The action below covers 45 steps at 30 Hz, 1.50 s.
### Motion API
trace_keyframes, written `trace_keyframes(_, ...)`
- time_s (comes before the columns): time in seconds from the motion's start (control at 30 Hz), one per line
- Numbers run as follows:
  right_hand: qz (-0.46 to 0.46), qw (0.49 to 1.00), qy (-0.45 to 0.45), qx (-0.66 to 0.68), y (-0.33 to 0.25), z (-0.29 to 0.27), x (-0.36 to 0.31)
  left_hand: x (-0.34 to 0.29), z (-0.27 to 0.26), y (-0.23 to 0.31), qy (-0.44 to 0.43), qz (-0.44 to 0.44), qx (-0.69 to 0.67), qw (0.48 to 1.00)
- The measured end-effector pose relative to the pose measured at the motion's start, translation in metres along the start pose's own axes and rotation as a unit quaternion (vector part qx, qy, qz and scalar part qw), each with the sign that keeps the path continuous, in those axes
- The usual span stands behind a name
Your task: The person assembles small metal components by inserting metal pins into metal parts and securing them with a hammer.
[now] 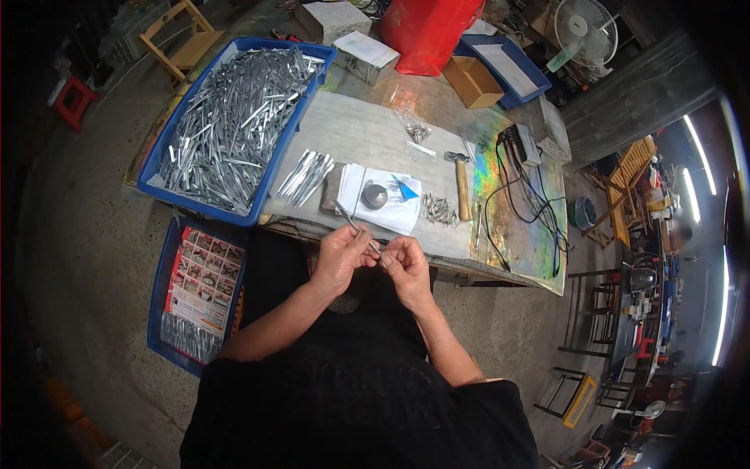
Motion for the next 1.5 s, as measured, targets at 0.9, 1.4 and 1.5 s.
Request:
trace_keyframes(0.9, -0.001, 0.996, 0.072, 0.044, 0.007, -0.004, 0.011, 0.015, -0.004, 0.019, 0.078, 0.082, 0.057, 0.992)
trace_keyframes(1.4, 0.006, 0.994, 0.111, 0.007, 0.013, -0.026, -0.003, 0.065, 0.004, 0.041, 0.067, 0.259, 0.318, 0.910)
trace_keyframes(1.5, 0.006, 0.994, 0.111, 0.012, 0.016, -0.029, -0.005, 0.065, 0.006, 0.042, 0.069, 0.258, 0.333, 0.904)
Point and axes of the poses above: each hand's wrist, its own x-axis towards the middle knuckle, its own z-axis out of the palm, y = z × x, the point moved 4 cm from there along x, towards the middle knuckle, and after that the axes turned 6 degrees about x, right-handed, at the moved point
